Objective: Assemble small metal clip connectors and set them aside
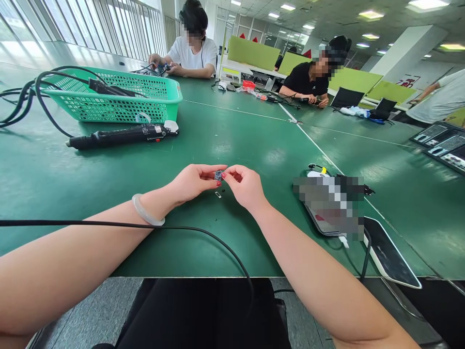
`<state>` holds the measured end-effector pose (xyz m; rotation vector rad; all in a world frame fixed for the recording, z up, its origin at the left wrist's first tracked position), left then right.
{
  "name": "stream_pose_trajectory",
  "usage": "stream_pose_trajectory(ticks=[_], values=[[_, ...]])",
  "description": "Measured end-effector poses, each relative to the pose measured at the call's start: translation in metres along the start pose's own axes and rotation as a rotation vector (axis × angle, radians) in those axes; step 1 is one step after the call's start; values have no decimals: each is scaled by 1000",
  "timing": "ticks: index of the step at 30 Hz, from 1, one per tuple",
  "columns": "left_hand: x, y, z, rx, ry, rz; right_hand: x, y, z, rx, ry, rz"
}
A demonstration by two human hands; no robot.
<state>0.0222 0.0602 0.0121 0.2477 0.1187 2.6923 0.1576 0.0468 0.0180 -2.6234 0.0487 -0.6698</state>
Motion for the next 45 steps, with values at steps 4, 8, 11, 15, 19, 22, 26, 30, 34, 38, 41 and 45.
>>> stream_pose_trajectory(ticks=[4,8,11,15,19,22,26,30,34,38,41,45], values=[[0,1,-1,13,37,-7,-1,1,-1,1,-3,-18],[2,0,-3,34,87,-35,-3,1,2,-33,-42,-49],[10,-2,-2,41,183,29,-4,-1,8,-44,5,-61],[21,-3,-7,90,266,173,-11,-2,12,32,236,-159],[18,-7,-14,136,313,179,-19,-3,11,80,387,-224],[16,-8,-19,160,307,175,-21,-3,10,62,455,-226],[15,-8,-22,173,279,170,-25,-4,8,82,568,-240],[14,-7,-22,192,256,167,-33,-4,3,210,752,-272],[14,-7,-21,210,234,162,-39,-3,0,288,836,-302],[14,-7,-19,201,219,152,-39,-4,3,313,816,-310],[15,-6,-17,189,211,151,-31,-6,3,305,679,-275],[13,-5,-16,183,226,110,-11,-8,-11,336,323,-123]])
Point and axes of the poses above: each hand's wrist, its own y-axis away from the middle knuckle, its own x-axis out of the back of the hand, z = x × y, the point moved 7 cm from there along -y, towards the middle knuckle, and after that the axes turned 6 degrees about x, right-handed, at the moved point
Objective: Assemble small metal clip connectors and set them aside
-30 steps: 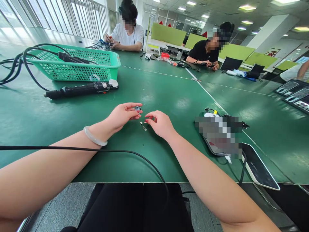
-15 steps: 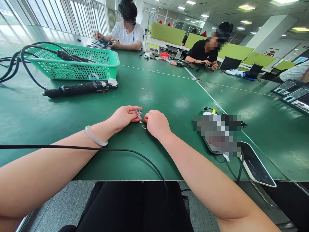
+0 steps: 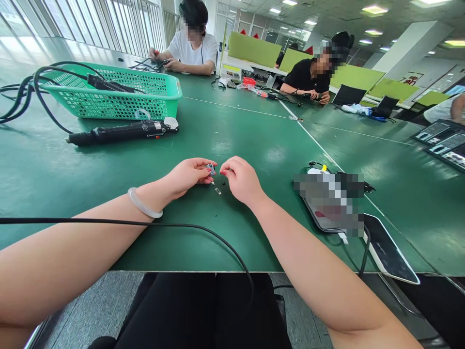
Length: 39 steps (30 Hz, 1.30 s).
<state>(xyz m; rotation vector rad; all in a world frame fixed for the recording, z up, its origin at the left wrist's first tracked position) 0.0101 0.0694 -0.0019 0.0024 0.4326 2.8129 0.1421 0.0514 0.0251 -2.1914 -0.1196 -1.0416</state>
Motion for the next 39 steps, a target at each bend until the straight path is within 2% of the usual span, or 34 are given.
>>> stream_pose_trajectory(ticks=[6,11,24,39], values=[[-13,4,0,10,68,-208,9,1,-11,68,-183,63],[-16,5,-3,37,113,-288,8,2,-9,31,-243,70],[-18,4,-6,122,180,-340,11,3,-6,-30,-351,140],[-20,5,-10,171,217,-383,9,4,-1,-95,-407,101]])
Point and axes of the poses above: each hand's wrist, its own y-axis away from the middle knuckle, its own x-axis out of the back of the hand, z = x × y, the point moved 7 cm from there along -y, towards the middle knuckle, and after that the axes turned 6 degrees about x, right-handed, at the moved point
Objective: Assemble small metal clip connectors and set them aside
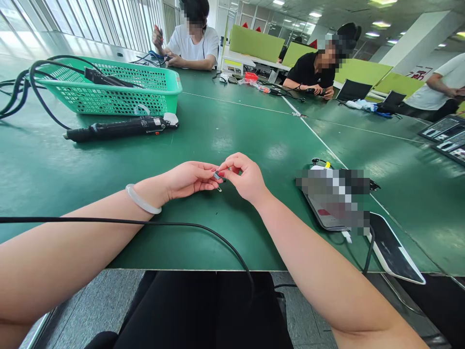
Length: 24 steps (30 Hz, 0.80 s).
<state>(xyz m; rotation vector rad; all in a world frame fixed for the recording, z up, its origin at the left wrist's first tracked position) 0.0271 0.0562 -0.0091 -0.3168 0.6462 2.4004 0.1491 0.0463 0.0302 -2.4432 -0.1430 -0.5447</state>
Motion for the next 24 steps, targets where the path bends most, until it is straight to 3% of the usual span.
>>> stream_pose_trajectory(ticks=[24], values=[[2,0,-2,46,76,20,0,1,-5,14,-13,-23]])
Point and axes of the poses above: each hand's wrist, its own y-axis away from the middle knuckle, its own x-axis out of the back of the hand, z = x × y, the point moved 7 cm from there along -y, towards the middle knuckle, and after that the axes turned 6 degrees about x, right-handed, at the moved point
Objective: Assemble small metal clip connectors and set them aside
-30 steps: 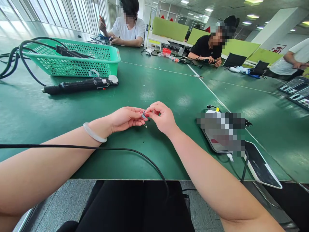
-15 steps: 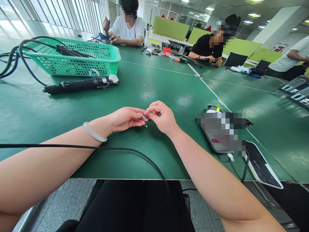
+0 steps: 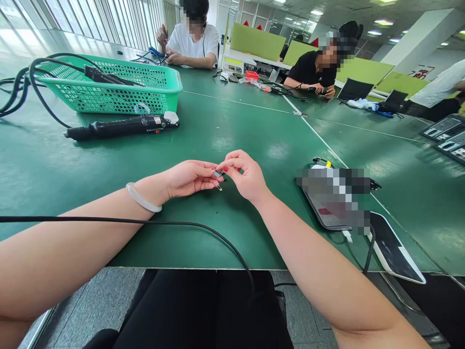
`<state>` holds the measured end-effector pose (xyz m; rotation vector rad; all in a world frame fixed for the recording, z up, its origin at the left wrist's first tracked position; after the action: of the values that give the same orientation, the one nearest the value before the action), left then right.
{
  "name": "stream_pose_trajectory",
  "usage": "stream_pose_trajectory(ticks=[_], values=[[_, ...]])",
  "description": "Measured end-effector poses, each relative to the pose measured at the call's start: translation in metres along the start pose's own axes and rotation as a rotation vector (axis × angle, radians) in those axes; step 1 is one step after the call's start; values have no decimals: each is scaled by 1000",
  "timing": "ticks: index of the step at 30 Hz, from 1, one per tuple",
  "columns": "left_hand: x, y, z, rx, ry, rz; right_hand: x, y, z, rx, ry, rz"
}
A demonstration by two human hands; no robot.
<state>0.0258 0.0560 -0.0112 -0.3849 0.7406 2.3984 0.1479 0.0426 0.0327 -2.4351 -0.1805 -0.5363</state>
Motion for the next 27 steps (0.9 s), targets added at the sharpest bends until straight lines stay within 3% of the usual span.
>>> stream_pose_trajectory(ticks=[8,12,14,18,23,27], values=[[-3,1,1,-17,-32,-12,3,-1,5,-42,70,60],[5,1,8,-121,16,115,9,-1,13,-85,113,122],[13,2,13,-198,45,219,7,0,18,-106,171,83],[25,2,16,-255,61,354,-11,2,22,-94,367,-124],[27,1,16,-257,37,380,-29,0,24,-57,516,-247],[25,2,15,-241,-5,376,-27,-3,23,-23,538,-221]])
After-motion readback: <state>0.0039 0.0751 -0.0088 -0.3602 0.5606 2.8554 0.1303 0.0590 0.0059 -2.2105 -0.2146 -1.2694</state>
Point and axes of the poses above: each hand's wrist, its own y-axis away from the middle knuckle, its own x-axis out of the back of the hand, z = x × y, the point moved 7 cm from there along -y, towards the middle knuckle, and after that the axes turned 6 degrees about x, right-handed, at the moved point
